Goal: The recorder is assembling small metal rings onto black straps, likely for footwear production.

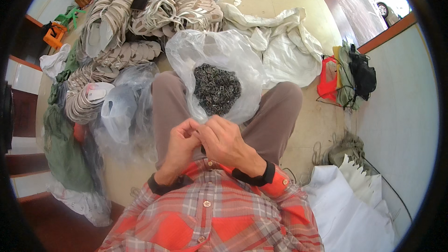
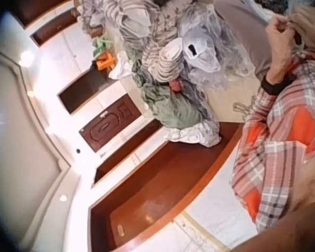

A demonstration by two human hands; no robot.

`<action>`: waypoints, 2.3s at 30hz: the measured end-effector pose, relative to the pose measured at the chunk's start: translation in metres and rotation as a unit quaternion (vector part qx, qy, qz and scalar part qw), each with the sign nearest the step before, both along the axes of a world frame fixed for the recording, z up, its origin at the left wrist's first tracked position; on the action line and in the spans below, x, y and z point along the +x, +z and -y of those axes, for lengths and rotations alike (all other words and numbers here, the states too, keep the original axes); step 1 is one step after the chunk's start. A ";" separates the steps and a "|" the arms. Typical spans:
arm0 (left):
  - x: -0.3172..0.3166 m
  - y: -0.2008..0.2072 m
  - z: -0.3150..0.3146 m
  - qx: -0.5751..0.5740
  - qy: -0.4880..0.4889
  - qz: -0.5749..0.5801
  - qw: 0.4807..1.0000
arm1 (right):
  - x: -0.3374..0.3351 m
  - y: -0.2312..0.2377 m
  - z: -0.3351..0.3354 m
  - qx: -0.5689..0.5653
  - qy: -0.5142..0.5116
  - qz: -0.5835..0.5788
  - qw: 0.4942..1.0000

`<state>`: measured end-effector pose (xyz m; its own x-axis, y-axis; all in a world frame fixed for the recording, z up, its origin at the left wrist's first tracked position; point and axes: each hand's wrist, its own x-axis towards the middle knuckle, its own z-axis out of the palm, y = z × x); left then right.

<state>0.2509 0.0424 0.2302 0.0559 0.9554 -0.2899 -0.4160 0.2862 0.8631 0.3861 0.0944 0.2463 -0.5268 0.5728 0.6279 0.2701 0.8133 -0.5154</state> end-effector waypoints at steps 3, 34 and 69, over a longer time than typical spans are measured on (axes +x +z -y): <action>0.001 0.013 -0.007 0.000 0.024 -0.056 0.998 | -0.006 -0.002 0.002 -0.119 -0.038 -0.094 0.988; 0.004 0.021 -0.003 -0.017 0.060 -0.029 0.998 | 0.013 -0.017 -0.024 -0.805 0.108 -0.361 0.457; 0.013 0.026 0.011 0.031 0.128 -0.137 0.982 | 0.008 0.011 -0.009 -0.728 0.061 -0.347 0.589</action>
<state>0.2638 0.0312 0.2564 -0.2599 0.9445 -0.2008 -0.2167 0.1456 0.9653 0.3943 0.1034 0.2577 -0.5251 0.7548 -0.3932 -0.4309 -0.6342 -0.6419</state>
